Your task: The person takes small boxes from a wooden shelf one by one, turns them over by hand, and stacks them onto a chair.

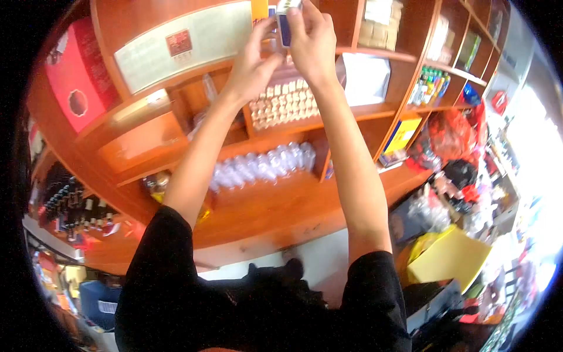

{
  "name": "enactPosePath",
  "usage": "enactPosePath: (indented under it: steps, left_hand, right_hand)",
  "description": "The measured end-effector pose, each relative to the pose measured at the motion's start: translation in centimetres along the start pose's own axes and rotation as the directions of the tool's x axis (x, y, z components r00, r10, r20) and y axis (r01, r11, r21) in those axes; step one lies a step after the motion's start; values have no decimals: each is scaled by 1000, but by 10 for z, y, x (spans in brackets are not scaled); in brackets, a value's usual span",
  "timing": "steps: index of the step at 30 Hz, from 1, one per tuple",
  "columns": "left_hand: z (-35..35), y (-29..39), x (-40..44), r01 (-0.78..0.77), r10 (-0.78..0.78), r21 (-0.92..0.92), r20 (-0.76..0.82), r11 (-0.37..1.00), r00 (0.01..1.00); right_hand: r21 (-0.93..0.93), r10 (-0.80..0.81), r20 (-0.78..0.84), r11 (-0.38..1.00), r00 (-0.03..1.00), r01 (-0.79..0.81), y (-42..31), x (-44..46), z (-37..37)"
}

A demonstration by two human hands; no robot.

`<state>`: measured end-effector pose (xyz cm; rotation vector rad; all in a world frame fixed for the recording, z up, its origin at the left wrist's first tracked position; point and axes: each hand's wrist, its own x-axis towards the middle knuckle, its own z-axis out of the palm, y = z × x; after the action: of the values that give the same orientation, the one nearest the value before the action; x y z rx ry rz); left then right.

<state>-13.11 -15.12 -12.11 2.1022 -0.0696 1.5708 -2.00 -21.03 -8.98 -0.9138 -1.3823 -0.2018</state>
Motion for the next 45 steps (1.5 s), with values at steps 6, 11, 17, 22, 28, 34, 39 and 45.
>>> enactPosePath:
  steps: [6,11,17,22,28,34,39,45]
  left_hand:
    - [34,-91,56,232,-207,345,-108,909,972]
    - [50,-123,61,212,-165,639,-133,739,977]
    - [55,-119,66,347,-298,849,-238,398,924]
    - [53,-142,71,398,-413,892,-286,215,865]
    - [65,-123,76,493,-505,861,-371,128,779]
    - [95,-19,-62,258,-27,819,-284,512,958]
    - [125,76,-398,966,-712,243,-662,88,232]
    - [194,347,-633,820,-387,-320,-761,-474,-521]
  right_hand:
    - [230,361,165,891,918,-392,138,98,13]
    - [132,380,399,877,835,-462,191,115,33]
    - [8,189,521,974,832,-226,159,118,34]
    - [256,-123,605,966,787,-46,211,118,56]
    - [8,35,612,999,790,-51,218,122,61]
    - [553,0,256,820,967,-147,90,-50,-54]
    - [372,2,830,742,557,-558,163,-382,-55]
    - [-450,357,883,465,-303,-763,237,-586,-66]
